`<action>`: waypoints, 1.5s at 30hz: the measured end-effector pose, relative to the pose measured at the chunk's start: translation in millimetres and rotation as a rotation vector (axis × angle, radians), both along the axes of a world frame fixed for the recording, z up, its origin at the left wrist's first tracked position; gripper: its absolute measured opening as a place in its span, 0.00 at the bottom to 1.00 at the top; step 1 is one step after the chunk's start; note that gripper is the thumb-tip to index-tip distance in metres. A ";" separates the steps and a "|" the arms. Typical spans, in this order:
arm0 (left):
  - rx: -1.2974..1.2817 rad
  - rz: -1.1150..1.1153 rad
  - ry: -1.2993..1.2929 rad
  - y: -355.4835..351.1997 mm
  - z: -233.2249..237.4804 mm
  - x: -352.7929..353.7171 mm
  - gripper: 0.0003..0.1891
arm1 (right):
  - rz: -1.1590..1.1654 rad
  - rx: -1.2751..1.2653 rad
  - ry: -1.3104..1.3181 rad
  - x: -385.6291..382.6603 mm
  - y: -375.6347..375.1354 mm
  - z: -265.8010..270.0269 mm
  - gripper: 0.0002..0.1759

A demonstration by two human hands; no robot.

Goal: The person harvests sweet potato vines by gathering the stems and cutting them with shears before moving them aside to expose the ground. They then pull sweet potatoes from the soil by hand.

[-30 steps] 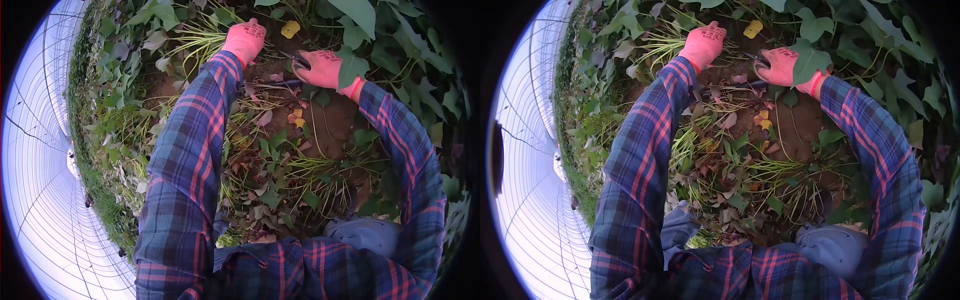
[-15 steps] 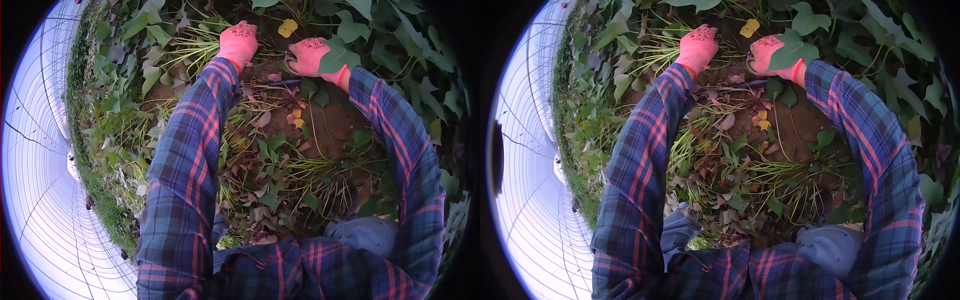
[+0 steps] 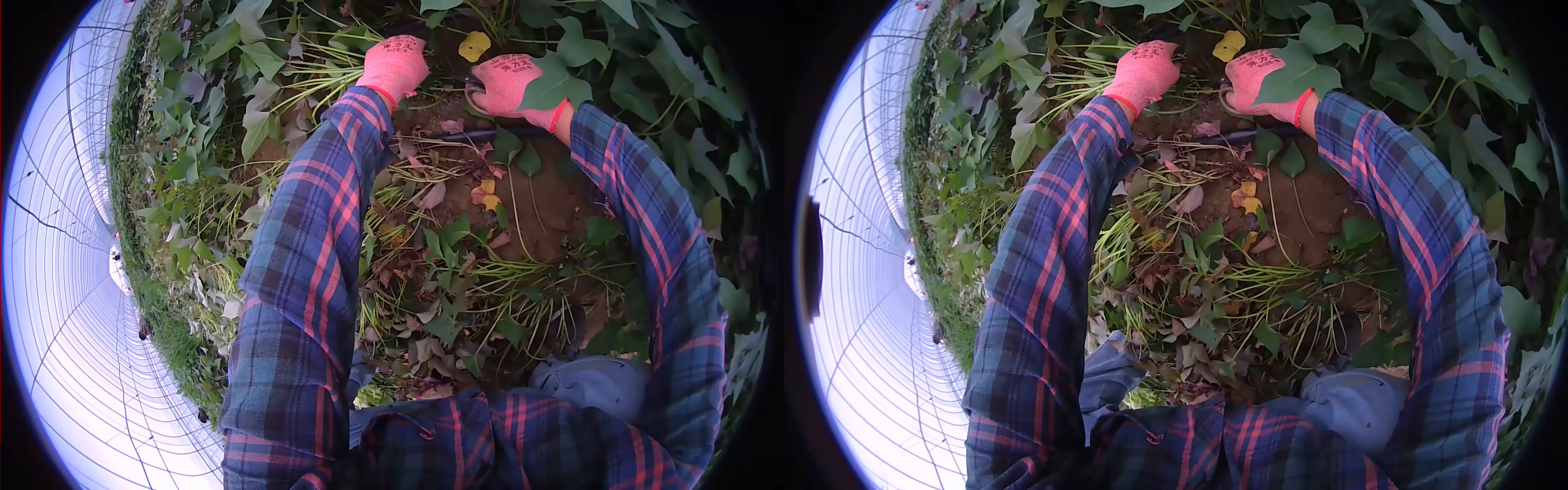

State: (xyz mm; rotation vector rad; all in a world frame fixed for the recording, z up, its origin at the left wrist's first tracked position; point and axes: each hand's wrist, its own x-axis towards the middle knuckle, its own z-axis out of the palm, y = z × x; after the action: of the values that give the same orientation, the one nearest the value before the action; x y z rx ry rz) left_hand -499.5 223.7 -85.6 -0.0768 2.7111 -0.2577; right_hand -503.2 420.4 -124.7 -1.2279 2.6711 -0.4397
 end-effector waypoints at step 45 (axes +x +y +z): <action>0.878 -0.515 0.093 118.2 145.1 176.6 0.15 | -0.641 -0.575 -0.440 6.9 175.5 -9.8 0.22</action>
State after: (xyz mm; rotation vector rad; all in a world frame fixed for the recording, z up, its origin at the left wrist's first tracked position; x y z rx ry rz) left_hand -322.8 342.0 59.5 0.8705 2.6327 0.8108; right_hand -496.3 595.9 -134.5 -0.2381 2.5380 -1.4476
